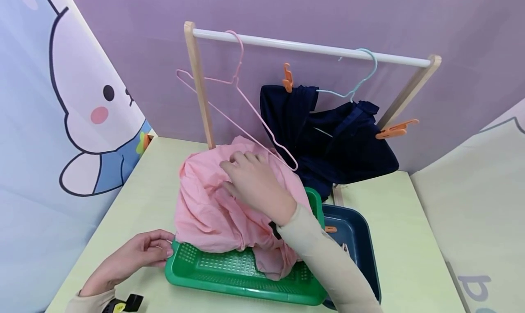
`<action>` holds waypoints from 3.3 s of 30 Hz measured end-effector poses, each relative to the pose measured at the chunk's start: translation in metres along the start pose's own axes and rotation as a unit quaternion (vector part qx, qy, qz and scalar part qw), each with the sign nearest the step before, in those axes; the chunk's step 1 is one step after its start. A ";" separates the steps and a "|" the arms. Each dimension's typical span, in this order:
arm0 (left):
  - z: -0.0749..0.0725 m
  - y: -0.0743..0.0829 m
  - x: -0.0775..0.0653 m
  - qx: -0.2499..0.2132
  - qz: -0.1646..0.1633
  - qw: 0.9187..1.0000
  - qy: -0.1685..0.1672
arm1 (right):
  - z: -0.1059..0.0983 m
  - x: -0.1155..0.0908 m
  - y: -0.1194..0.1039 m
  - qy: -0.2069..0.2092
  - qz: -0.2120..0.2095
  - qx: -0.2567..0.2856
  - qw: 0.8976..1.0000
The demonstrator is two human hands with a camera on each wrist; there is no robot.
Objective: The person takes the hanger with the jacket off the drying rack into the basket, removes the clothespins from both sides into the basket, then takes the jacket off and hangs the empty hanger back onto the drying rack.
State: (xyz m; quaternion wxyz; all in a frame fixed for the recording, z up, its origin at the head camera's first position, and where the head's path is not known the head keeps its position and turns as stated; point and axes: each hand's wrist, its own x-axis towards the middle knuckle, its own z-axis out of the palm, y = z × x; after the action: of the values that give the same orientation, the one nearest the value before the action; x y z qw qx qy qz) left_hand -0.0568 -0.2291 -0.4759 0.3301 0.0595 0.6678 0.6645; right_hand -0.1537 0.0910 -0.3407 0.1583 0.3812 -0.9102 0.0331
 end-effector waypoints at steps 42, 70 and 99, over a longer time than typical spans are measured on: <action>-0.001 -0.003 0.001 0.006 0.014 1.000 -0.011 | 0.037 0.005 -0.006 -0.060 -0.027 -0.081 0.995; -0.001 -0.001 0.000 0.010 0.010 1.000 -0.006 | 0.030 -0.159 0.011 -0.158 0.023 -0.030 0.987; -0.003 -0.003 0.004 0.007 0.006 1.000 -0.011 | 0.030 -0.107 0.105 -0.083 0.183 0.068 0.977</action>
State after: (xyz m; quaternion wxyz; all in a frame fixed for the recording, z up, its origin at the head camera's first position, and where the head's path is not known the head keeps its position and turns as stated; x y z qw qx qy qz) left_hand -0.0607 -0.2300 -0.4802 0.3336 0.0731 0.6683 0.6609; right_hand -0.1650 0.2328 -0.3967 0.0473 0.2195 -0.9702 0.0912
